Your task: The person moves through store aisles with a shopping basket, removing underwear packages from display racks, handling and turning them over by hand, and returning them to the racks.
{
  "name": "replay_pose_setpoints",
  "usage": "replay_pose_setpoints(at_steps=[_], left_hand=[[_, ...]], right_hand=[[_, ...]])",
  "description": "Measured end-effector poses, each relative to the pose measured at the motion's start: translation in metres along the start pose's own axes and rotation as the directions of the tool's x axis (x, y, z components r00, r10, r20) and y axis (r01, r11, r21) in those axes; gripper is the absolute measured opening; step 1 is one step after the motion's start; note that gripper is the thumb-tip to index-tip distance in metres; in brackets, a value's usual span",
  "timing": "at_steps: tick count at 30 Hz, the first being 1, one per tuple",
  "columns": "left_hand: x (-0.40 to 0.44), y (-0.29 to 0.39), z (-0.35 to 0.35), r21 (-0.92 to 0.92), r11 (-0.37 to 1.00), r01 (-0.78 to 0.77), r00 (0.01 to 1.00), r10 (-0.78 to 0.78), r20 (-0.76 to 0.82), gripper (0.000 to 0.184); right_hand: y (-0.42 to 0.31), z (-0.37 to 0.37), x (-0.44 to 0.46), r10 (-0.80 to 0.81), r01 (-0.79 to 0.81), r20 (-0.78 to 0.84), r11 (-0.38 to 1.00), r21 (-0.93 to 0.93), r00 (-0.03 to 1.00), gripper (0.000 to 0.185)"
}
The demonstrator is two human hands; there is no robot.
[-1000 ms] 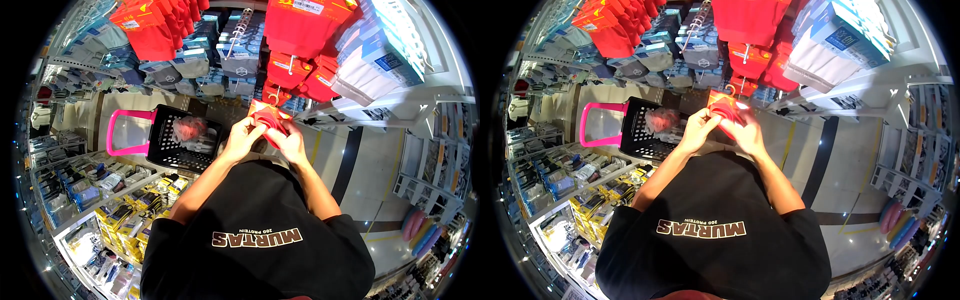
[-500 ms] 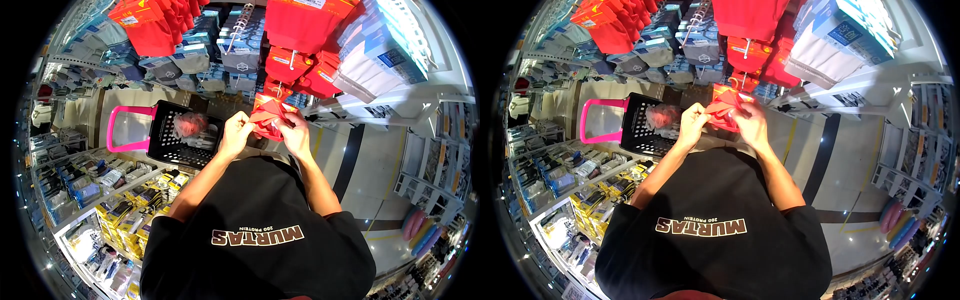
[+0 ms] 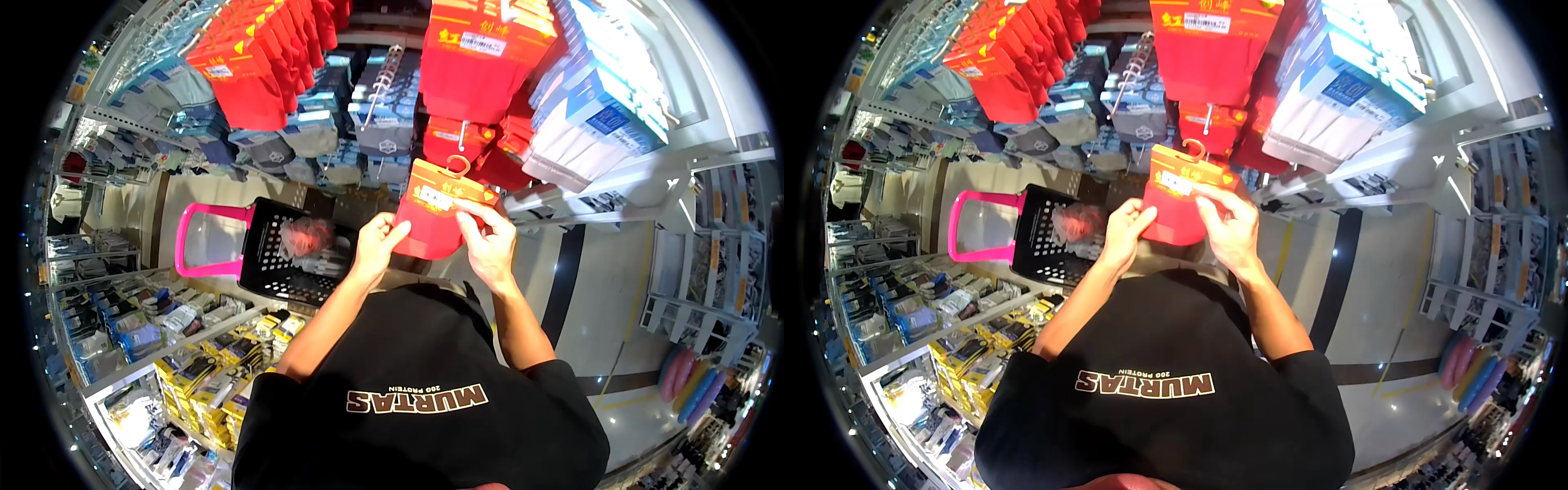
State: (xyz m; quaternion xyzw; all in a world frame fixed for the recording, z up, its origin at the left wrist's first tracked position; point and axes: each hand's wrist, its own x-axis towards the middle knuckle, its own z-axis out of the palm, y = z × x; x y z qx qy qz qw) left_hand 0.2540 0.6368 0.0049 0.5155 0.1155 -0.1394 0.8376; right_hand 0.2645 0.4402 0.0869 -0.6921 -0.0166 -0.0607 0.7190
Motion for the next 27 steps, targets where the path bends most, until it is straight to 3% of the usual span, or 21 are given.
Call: replay_pose_setpoints(at_steps=[1, 3, 7, 10, 13, 15, 17, 18, 19, 22, 24, 25, 27], left_hand=[[0.003, 0.001, -0.001, 0.186, 0.981, -0.056, 0.998, 0.059, -0.011, 0.012], [0.000, 0.011, 0.009, 0.204, 0.971, -0.125, 0.992, 0.125, 0.011, 0.015], [0.000, 0.026, 0.014, 0.242, 0.965, -0.100, 0.992, 0.114, -0.045, 0.017], [0.004, 0.016, 0.001, 0.240, 0.971, -0.021, 0.992, 0.050, -0.114, 0.021], [0.003, 0.017, -0.001, 0.275, 0.961, 0.036, 0.990, 0.003, -0.139, 0.018], [0.007, 0.022, -0.004, 0.353, 0.936, 0.005, 0.993, 0.038, -0.114, 0.020], [0.019, 0.027, -0.013, 0.443, 0.896, -0.025, 0.993, 0.073, -0.091, 0.021], [0.033, 0.018, -0.028, 0.449, 0.881, -0.152, 0.979, 0.198, -0.058, 0.021], [0.043, 0.026, -0.036, 0.517, 0.839, -0.172, 0.969, 0.237, -0.063, 0.015], [0.073, 0.053, -0.047, 0.592, 0.784, -0.184, 0.919, 0.351, -0.179, 0.017], [0.098, 0.063, -0.057, 0.611, 0.727, -0.313, 0.843, 0.509, -0.175, 0.032], [0.110, 0.069, -0.063, 0.610, 0.706, -0.359, 0.852, 0.515, -0.095, 0.043], [0.136, 0.081, -0.063, 0.718, 0.609, -0.336, 0.820, 0.565, -0.096, 0.057]], right_hand=[[-0.004, -0.003, 0.005, -0.049, 0.048, -0.012, 0.996, -0.068, 0.999, 0.020], [-0.012, -0.009, 0.018, -0.143, 0.136, -0.023, 0.970, -0.203, 0.989, 0.020], [-0.042, -0.011, 0.055, -0.384, 0.370, -0.169, 0.922, -0.110, 0.908, 0.018], [-0.072, -0.005, 0.088, -0.476, 0.476, -0.233, 0.877, -0.056, 0.848, 0.017], [-0.100, 0.003, 0.119, -0.626, 0.598, -0.147, 0.777, -0.198, 0.766, 0.013], [-0.108, 0.011, 0.134, -0.667, 0.647, -0.118, 0.744, -0.166, 0.736, 0.010], [-0.110, 0.012, 0.140, -0.643, 0.609, -0.064, 0.748, -0.265, 0.763, 0.010], [-0.107, 0.012, 0.142, -0.641, 0.610, -0.057, 0.751, -0.252, 0.765, 0.010], [-0.099, 0.012, 0.144, -0.640, 0.614, -0.050, 0.753, -0.237, 0.766, 0.011], [-0.083, 0.011, 0.139, -0.578, 0.562, -0.037, 0.804, -0.195, 0.815, 0.013], [-0.074, 0.009, 0.132, -0.569, 0.543, -0.015, 0.791, -0.282, 0.822, 0.016], [-0.069, 0.008, 0.128, -0.578, 0.543, 0.004, 0.764, -0.348, 0.816, 0.019], [-0.073, 0.014, 0.110, -0.540, 0.505, -0.007, 0.791, -0.345, 0.841, 0.032]])
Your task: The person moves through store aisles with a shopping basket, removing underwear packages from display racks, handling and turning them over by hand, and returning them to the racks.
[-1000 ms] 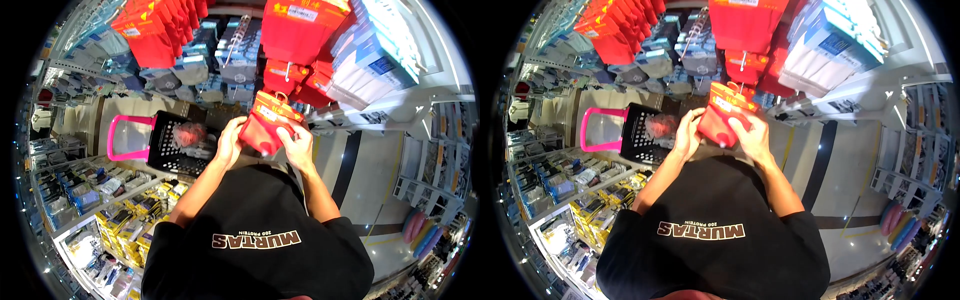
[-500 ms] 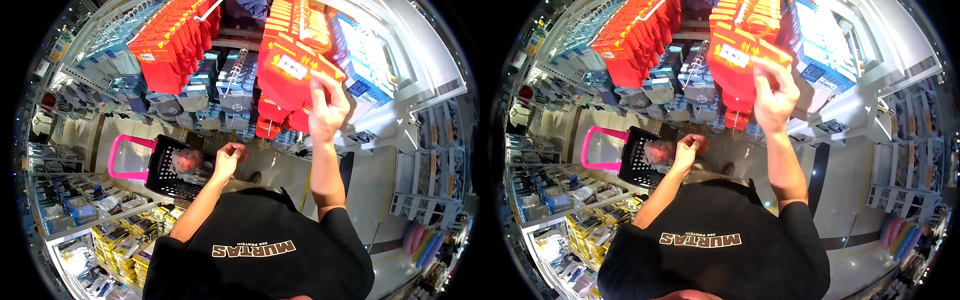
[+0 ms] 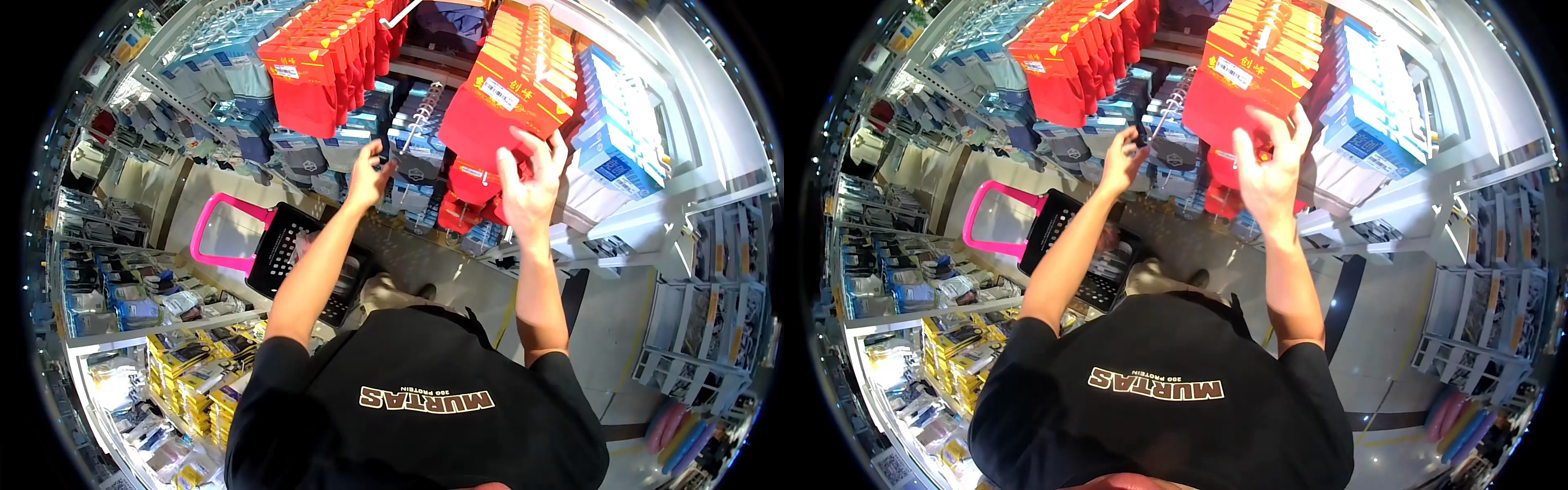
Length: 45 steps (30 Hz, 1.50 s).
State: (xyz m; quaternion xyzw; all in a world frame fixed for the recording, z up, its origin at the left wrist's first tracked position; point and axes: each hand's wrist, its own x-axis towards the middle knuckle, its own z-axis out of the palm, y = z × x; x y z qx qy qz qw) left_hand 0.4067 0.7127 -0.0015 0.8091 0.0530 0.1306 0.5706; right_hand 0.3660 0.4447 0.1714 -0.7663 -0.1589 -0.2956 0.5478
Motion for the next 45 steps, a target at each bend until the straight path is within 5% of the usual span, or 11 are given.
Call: replay_pose_setpoints(at_steps=[3, 7, 10, 15, 22, 29, 34, 38, 39, 42, 45], left_hand=[[0.032, -0.014, 0.011, 0.373, 0.853, -0.364, 0.918, 0.396, -0.009, 0.065], [0.036, 0.001, 0.016, 0.036, 0.996, -0.081, 0.990, 0.077, 0.115, 0.070], [0.029, -0.001, 0.012, 0.070, 0.998, -0.004, 0.991, -0.005, 0.135, 0.065], [0.003, 0.022, -0.010, -0.125, 0.983, 0.133, 0.984, -0.116, 0.133, 0.028], [-0.025, 0.030, -0.039, -0.378, 0.912, 0.162, 0.973, -0.083, 0.216, 0.023], [-0.080, 0.066, -0.023, -0.595, 0.760, 0.262, 0.942, -0.066, 0.330, 0.027], [-0.119, 0.072, 0.003, -0.647, 0.609, 0.459, 0.880, -0.210, 0.426, 0.025], [-0.147, 0.070, 0.004, -0.672, 0.426, 0.606, 0.795, -0.298, 0.528, 0.031], [-0.156, 0.048, 0.004, -0.553, 0.591, 0.587, 0.790, -0.270, 0.550, 0.031], [-0.166, 0.052, -0.005, -0.470, 0.540, 0.698, 0.675, -0.279, 0.683, 0.031], [-0.164, 0.055, -0.002, -0.510, 0.562, 0.651, 0.731, -0.284, 0.621, 0.029]], right_hand=[[-0.022, -0.001, -0.025, -0.095, 0.090, -0.025, 0.983, -0.161, 0.995, 0.045], [-0.023, -0.008, -0.066, -0.083, 0.085, 0.022, 0.986, -0.144, 0.996, 0.045], [-0.013, -0.016, -0.092, 0.049, -0.028, 0.143, 0.990, -0.140, 0.988, 0.042], [0.015, -0.025, -0.122, 0.161, -0.130, 0.145, 0.970, -0.203, 0.976, 0.037], [0.021, -0.019, -0.130, 0.289, -0.296, 0.267, 0.955, -0.016, 0.919, 0.037], [0.020, 0.010, -0.124, 0.268, -0.349, 0.315, 0.907, 0.235, 0.910, 0.080], [0.028, 0.016, -0.118, 0.327, -0.497, 0.499, 0.829, 0.255, 0.802, 0.029], [0.046, 0.018, -0.136, 0.423, -0.574, 0.413, 0.725, 0.380, 0.807, 0.016], [0.050, 0.018, -0.141, 0.481, -0.607, 0.373, 0.666, 0.432, 0.793, 0.015], [0.054, 0.013, -0.143, 0.584, -0.677, 0.360, 0.523, 0.518, 0.727, 0.018], [0.053, 0.010, -0.151, 0.417, -0.543, 0.374, 0.762, 0.352, 0.828, 0.020]])
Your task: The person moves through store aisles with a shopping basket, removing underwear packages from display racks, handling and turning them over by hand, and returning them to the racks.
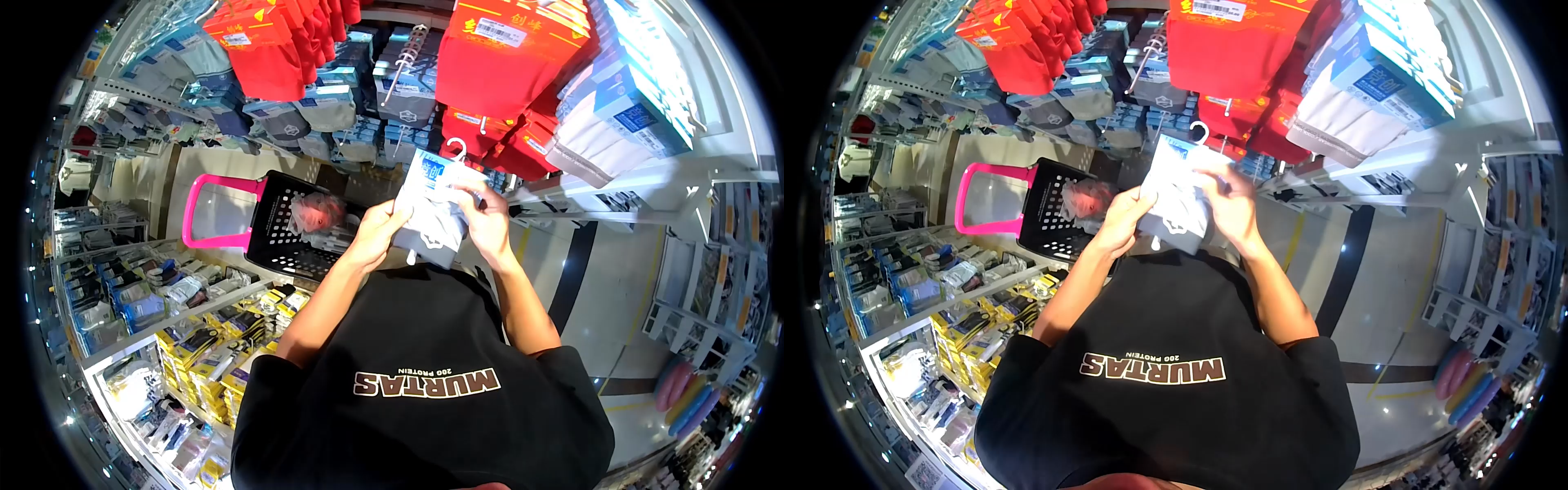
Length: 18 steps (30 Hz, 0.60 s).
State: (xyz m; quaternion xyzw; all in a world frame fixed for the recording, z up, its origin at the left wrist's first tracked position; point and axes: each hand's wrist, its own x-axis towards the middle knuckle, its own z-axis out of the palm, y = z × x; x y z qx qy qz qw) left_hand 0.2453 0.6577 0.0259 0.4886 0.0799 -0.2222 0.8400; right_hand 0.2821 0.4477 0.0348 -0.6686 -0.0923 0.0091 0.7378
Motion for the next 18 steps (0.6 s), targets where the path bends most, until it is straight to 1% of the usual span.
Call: replay_pose_setpoints(at_steps=[1, 2, 3, 4, 5, 6, 8, 9, 10, 11, 13, 14, 17, 18], left_hand=[[0.004, -0.001, 0.001, 0.050, 0.999, -0.019, 0.996, 0.023, -0.084, 0.026], [0.008, -0.002, 0.002, 0.128, 0.990, -0.064, 0.981, 0.086, -0.176, 0.024], [0.010, -0.003, 0.004, 0.210, 0.973, -0.096, 0.953, 0.151, -0.262, 0.023], [0.011, -0.002, 0.008, 0.209, 0.971, -0.113, 0.936, 0.175, -0.307, 0.021], [0.010, -0.002, 0.012, 0.193, 0.975, -0.109, 0.940, 0.164, -0.299, 0.021], [0.010, -0.001, 0.015, 0.177, 0.978, -0.108, 0.945, 0.157, -0.286, 0.021], [0.007, 0.000, 0.018, 0.157, 0.983, -0.095, 0.959, 0.132, -0.250, 0.021], [0.004, 0.003, 0.018, 0.094, 0.994, -0.056, 0.975, 0.075, -0.210, 0.022], [0.000, 0.008, 0.019, 0.033, 0.999, -0.012, 0.986, 0.017, -0.165, 0.023], [-0.003, 0.010, 0.020, -0.025, 0.999, 0.036, 0.992, -0.039, -0.116, 0.025], [-0.006, 0.012, 0.026, -0.055, 0.998, 0.023, 0.997, -0.027, -0.078, 0.030], [-0.007, 0.012, 0.028, -0.070, 0.997, 0.013, 0.998, -0.017, -0.059, 0.033], [-0.007, 0.007, 0.030, 0.018, 0.998, -0.055, 0.999, 0.055, -0.001, 0.035], [-0.007, 0.004, 0.026, 0.037, 0.999, -0.035, 0.999, 0.035, 0.003, 0.033]], right_hand=[[-0.004, 0.004, -0.002, -0.054, 0.058, 0.046, 0.994, -0.088, 0.997, 0.020], [-0.013, 0.004, -0.012, 0.188, -0.182, 0.096, 0.981, -0.070, 0.977, 0.024], [-0.016, 0.008, -0.012, 0.133, -0.103, 0.192, 0.982, -0.160, 0.972, 0.034], [-0.021, 0.014, -0.016, 0.118, -0.084, 0.193, 0.981, -0.175, 0.974, 0.040], [-0.029, 0.020, -0.020, 0.097, -0.060, 0.193, 0.980, -0.190, 0.976, 0.045], [-0.027, 0.021, -0.023, 0.110, -0.057, 0.187, 0.961, -0.269, 0.976, 0.053], [-0.028, 0.019, -0.022, 0.086, -0.014, 0.204, 0.943, -0.332, 0.975, 0.050], [-0.030, 0.019, -0.022, 0.075, 0.007, 0.212, 0.932, -0.362, 0.974, 0.049], [-0.036, 0.018, -0.022, 0.116, -0.045, 0.202, 0.944, -0.326, 0.972, 0.040], [-0.033, 0.018, -0.024, 0.110, -0.052, 0.165, 0.946, -0.321, 0.980, 0.036], [-0.022, 0.016, -0.026, 0.096, -0.062, 0.094, 0.947, -0.314, 0.991, 0.027], [-0.014, 0.014, -0.026, 0.127, -0.112, 0.051, 0.965, -0.238, 0.991, 0.019], [-0.002, 0.009, -0.026, 0.216, -0.222, -0.048, 0.961, -0.167, 0.975, 0.016], [-0.001, 0.009, -0.025, 0.263, -0.265, -0.036, 0.961, -0.075, 0.964, 0.019]])
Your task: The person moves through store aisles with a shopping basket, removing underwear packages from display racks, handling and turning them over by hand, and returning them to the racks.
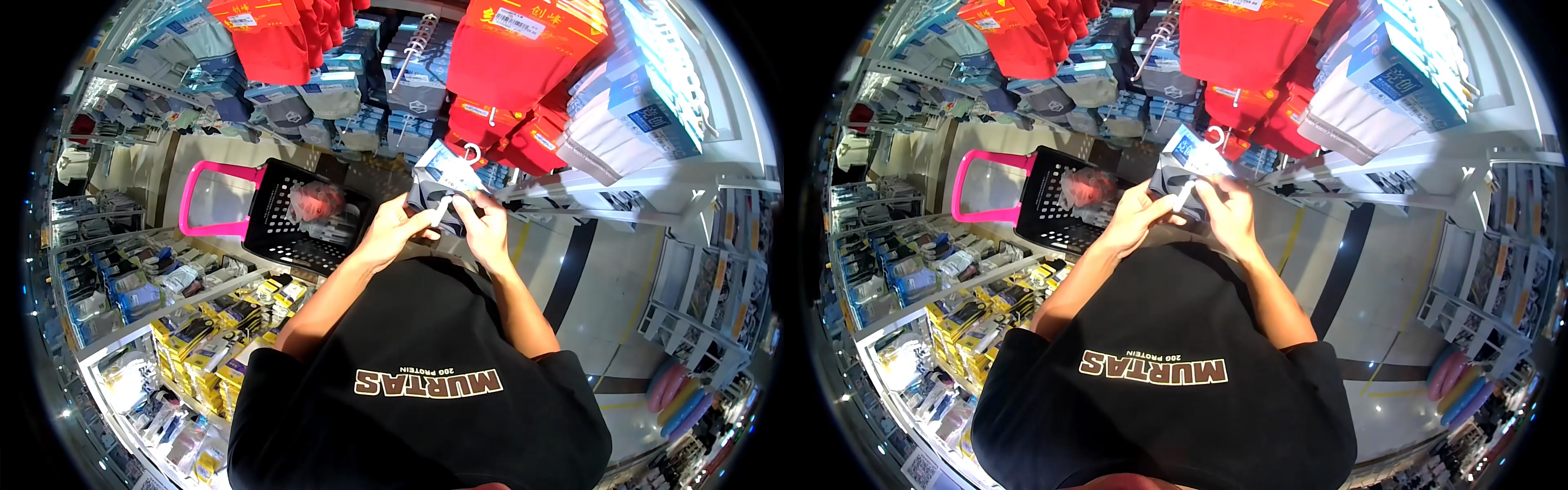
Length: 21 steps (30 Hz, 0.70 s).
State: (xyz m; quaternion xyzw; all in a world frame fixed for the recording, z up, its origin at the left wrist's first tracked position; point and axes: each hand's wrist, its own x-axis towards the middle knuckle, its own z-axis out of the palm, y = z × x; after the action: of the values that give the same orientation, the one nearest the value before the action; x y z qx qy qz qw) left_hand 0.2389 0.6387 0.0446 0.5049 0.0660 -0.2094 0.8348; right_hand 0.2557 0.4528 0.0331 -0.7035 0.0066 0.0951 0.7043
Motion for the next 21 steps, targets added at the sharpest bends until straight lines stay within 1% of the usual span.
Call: replay_pose_setpoints(at_steps=[3, 4, 5, 6, 7, 9, 12, 13, 14, 15, 17, 18, 19, 21], left_hand=[[0.000, -0.005, -0.004, 0.042, 0.999, 0.004, 0.999, -0.003, -0.043, 0.028], [0.000, -0.006, -0.005, 0.044, 0.999, -0.015, 0.999, 0.017, -0.046, 0.027], [0.001, -0.008, -0.007, 0.048, 0.998, -0.035, 0.998, 0.037, -0.048, 0.025], [0.001, -0.008, -0.008, 0.052, 0.997, -0.055, 0.997, 0.058, -0.051, 0.023], [0.000, -0.006, -0.009, 0.136, 0.990, -0.044, 0.994, 0.057, -0.089, 0.023], [-0.002, -0.003, -0.010, 0.300, 0.954, -0.013, 0.985, 0.065, -0.162, 0.022], [0.001, -0.011, -0.013, 0.369, 0.917, -0.150, 0.970, 0.208, -0.122, 0.022], [0.001, -0.011, -0.014, 0.401, 0.905, -0.140, 0.972, 0.203, -0.118, 0.023], [0.001, -0.010, -0.015, 0.432, 0.892, -0.128, 0.974, 0.196, -0.115, 0.024], [0.000, -0.009, -0.015, 0.463, 0.879, -0.115, 0.976, 0.187, -0.113, 0.024], [0.001, -0.005, -0.013, 0.405, 0.907, -0.117, 0.980, 0.173, -0.103, 0.025], [0.001, -0.004, -0.012, 0.375, 0.920, -0.119, 0.981, 0.166, -0.098, 0.025], [0.000, -0.002, -0.011, 0.364, 0.928, -0.080, 0.986, 0.128, -0.109, 0.025], [-0.001, 0.002, -0.011, 0.341, 0.940, -0.005, 0.990, 0.053, -0.129, 0.024]], right_hand=[[-0.003, 0.004, -0.003, 0.030, -0.034, 0.036, 0.992, 0.120, 0.999, 0.018], [0.002, 0.004, -0.004, 0.053, -0.058, 0.058, 0.994, 0.094, 0.997, 0.019], [0.002, 0.006, -0.007, 0.032, -0.035, 0.063, 0.998, 0.047, 0.997, 0.021], [0.004, 0.007, -0.009, 0.067, -0.076, 0.099, 0.994, 0.084, 0.993, 0.020], [0.005, 0.009, -0.010, 0.101, -0.117, 0.137, 0.986, 0.120, 0.985, 0.021], [-0.003, 0.013, -0.014, 0.078, -0.092, 0.178, 0.993, 0.070, 0.981, 0.020], [-0.002, 0.016, -0.016, 0.055, -0.065, 0.200, 0.997, 0.043, 0.978, 0.019], [0.001, 0.017, -0.015, 0.049, -0.059, 0.200, 0.997, 0.041, 0.978, 0.019], [0.004, 0.014, -0.014, 0.061, -0.050, 0.158, 0.996, -0.073, 0.986, 0.015], [0.003, 0.016, -0.013, 0.069, -0.063, 0.083, 0.996, -0.070, 0.994, 0.014], [0.001, 0.013, -0.010, 0.061, -0.056, 0.077, 0.997, -0.061, 0.995, 0.015], [0.006, 0.015, -0.007, 0.001, 0.001, 0.030, 0.998, -0.063, 1.000, 0.016], [0.006, 0.009, -0.005, 0.074, -0.069, 0.041, 0.991, -0.113, 0.996, 0.018], [0.008, 0.011, -0.004, 0.064, -0.065, -0.027, 0.997, -0.043, 0.998, 0.019]])
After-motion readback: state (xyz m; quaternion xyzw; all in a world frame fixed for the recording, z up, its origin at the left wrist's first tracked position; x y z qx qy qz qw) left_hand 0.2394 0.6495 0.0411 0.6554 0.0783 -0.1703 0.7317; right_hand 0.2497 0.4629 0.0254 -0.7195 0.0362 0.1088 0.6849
